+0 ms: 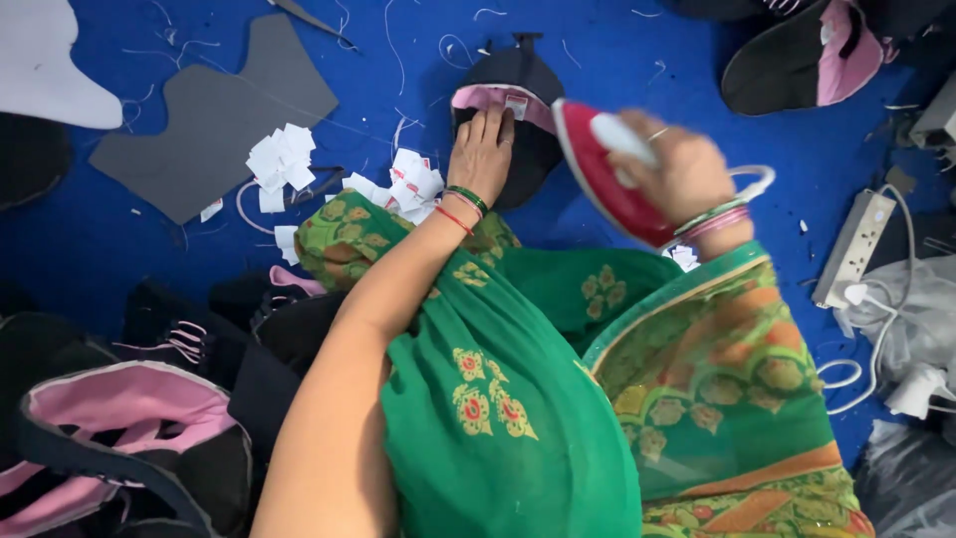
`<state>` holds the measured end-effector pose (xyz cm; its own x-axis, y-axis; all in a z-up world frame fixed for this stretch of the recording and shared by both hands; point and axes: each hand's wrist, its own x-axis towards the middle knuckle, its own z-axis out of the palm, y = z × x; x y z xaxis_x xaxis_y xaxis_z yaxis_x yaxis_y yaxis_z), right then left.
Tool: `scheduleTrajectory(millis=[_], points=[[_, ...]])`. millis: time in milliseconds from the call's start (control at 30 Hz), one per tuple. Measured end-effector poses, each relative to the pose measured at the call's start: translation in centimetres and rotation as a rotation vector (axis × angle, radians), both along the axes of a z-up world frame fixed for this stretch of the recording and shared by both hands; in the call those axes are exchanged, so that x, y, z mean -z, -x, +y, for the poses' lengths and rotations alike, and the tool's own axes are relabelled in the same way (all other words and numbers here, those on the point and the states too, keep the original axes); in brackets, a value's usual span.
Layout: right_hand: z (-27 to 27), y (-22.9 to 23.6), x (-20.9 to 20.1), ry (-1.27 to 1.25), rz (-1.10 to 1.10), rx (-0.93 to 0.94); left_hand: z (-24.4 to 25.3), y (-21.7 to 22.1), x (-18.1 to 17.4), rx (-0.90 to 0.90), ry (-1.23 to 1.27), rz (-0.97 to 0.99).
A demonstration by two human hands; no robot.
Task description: The person irons the inside of a black cap with pink lining using a red iron. They repeatedly pick up the cap, place a small white paper inside, and press it with the iron before setting the cap aside.
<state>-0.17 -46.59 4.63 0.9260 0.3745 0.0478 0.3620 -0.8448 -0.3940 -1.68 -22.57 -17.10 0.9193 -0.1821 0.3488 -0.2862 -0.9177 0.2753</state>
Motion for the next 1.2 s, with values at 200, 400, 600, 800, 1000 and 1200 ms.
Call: scheduleTrajectory(millis=[200,400,600,800,1000,1200], points=[[6.6,0.3,6.8,0.421,0.048,-0.065,0.2,-0.2,-0.3,0.004,0.022,-0.038],[8.9,-1.3,8.1,0.477,0.045,0.015,0.4,0.2,-0.8,0.013,-0.038,-0.006],[8.8,-0.9,5.4,0.577,0.141,0.001,0.4,0.5,-1.4,-0.020,-0.034,-0.020],[8.9,-0.9,4.3,0.468,0.167,0.029,0.7,0.3,-1.1,0.008,-0.027,-0.004],[7.7,-4.3,7.8,0.382,0.160,-0.036,1.1,0.3,-0.6,0.042,-0.018,-0.043],[8.0,-4.5,5.9,0.356,0.227,-0.096,1.1,0.0,-0.1,0.063,0.000,-0.038]])
